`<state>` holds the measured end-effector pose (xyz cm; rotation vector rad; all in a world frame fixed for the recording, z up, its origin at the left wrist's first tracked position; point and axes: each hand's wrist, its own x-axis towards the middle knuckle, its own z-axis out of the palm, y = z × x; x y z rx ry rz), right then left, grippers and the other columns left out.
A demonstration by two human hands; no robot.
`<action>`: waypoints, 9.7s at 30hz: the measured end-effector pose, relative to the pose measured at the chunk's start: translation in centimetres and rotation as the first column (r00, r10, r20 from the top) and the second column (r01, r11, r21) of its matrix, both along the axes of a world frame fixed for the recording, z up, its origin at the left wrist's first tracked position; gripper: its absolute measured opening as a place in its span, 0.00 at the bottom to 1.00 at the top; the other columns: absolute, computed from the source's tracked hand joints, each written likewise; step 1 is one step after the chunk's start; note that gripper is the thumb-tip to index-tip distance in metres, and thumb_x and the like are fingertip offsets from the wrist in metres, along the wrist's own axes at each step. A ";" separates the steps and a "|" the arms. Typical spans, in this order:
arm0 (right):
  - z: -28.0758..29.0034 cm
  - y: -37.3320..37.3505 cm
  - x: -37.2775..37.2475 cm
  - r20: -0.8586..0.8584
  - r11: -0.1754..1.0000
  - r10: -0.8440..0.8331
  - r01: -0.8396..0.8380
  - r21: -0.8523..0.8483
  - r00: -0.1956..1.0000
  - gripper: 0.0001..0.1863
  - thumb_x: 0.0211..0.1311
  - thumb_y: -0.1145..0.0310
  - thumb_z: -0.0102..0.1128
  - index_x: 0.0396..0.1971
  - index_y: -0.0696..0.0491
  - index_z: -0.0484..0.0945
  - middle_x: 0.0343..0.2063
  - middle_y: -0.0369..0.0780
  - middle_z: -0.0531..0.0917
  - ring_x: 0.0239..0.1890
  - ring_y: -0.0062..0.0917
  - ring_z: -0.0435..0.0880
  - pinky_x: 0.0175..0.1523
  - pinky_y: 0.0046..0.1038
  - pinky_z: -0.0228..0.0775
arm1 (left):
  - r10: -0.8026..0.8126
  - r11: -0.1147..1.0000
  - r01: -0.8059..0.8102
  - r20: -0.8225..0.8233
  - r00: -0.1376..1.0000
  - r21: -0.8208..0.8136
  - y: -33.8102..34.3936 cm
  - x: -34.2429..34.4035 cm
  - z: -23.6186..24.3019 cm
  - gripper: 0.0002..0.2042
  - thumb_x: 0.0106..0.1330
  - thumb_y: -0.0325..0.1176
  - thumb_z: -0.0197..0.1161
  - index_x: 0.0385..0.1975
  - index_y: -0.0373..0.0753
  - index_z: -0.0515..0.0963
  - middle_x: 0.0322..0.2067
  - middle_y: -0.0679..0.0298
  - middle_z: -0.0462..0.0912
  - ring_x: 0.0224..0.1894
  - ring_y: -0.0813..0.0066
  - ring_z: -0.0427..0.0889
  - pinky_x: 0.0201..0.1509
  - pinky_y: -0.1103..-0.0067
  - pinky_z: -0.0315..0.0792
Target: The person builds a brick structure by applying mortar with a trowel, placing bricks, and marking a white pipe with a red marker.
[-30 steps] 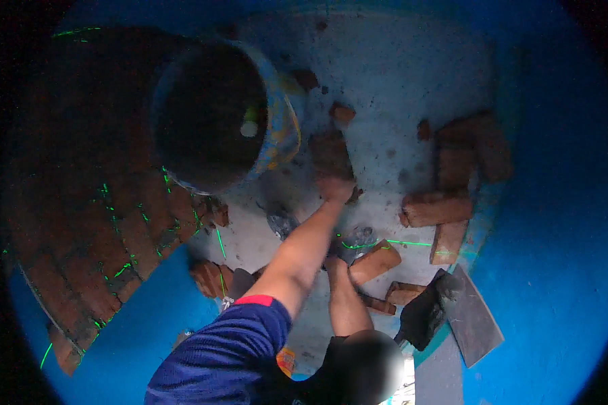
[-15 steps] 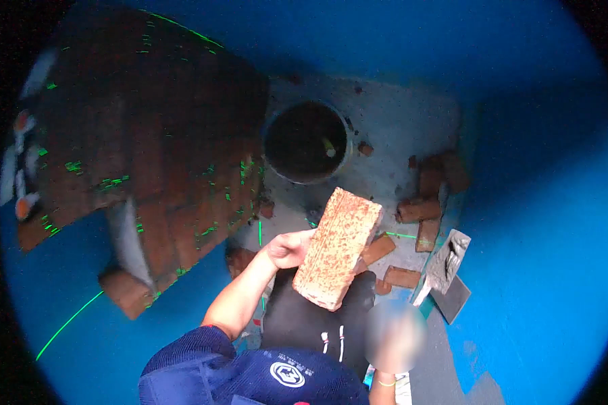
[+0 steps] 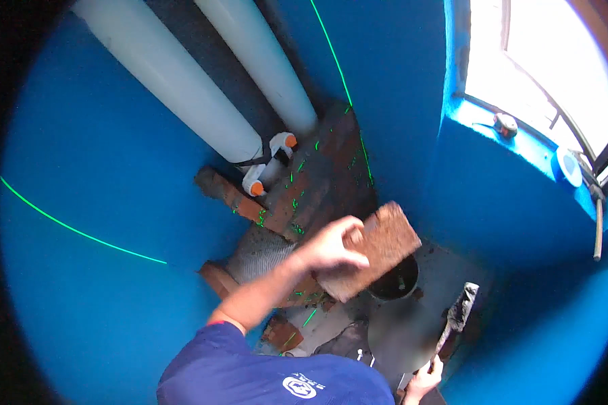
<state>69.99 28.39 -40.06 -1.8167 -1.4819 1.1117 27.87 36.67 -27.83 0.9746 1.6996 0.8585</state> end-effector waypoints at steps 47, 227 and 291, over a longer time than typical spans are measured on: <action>-0.2 7.5 -0.4 -0.082 0.966 0.204 -0.187 0.177 0.976 0.15 0.60 0.64 0.61 0.39 0.61 0.78 0.27 0.38 0.76 0.29 0.26 0.72 0.35 0.28 0.65 | 0.286 0.927 -0.333 -0.900 0.328 0.173 1.5 -19.9 13.7 0.31 0.38 0.43 0.78 0.43 0.32 0.79 0.42 0.48 0.82 0.47 0.53 0.79 0.51 0.65 0.72; 5.6 11.7 0.5 -0.491 0.643 0.255 -0.525 -0.557 0.833 0.18 0.68 0.52 0.47 0.30 0.52 0.74 0.12 0.31 0.67 0.10 0.14 0.59 0.15 0.20 0.50 | 0.570 0.805 -0.478 -0.235 0.787 0.352 -7.9 -3.8 17.2 0.26 0.43 0.31 0.78 0.42 0.30 0.76 0.36 0.62 0.81 0.37 0.72 0.80 0.44 0.75 0.74; 1.9 5.3 -10.2 -0.435 0.809 0.347 -0.499 -0.309 0.831 0.20 0.69 0.53 0.48 0.34 0.55 0.79 0.15 0.31 0.72 0.15 0.13 0.64 0.21 0.21 0.55 | 0.269 0.888 -0.455 -0.875 0.402 0.063 4.4 -20.0 11.1 0.35 0.40 0.47 0.76 0.47 0.32 0.74 0.48 0.48 0.78 0.50 0.53 0.78 0.53 0.66 0.73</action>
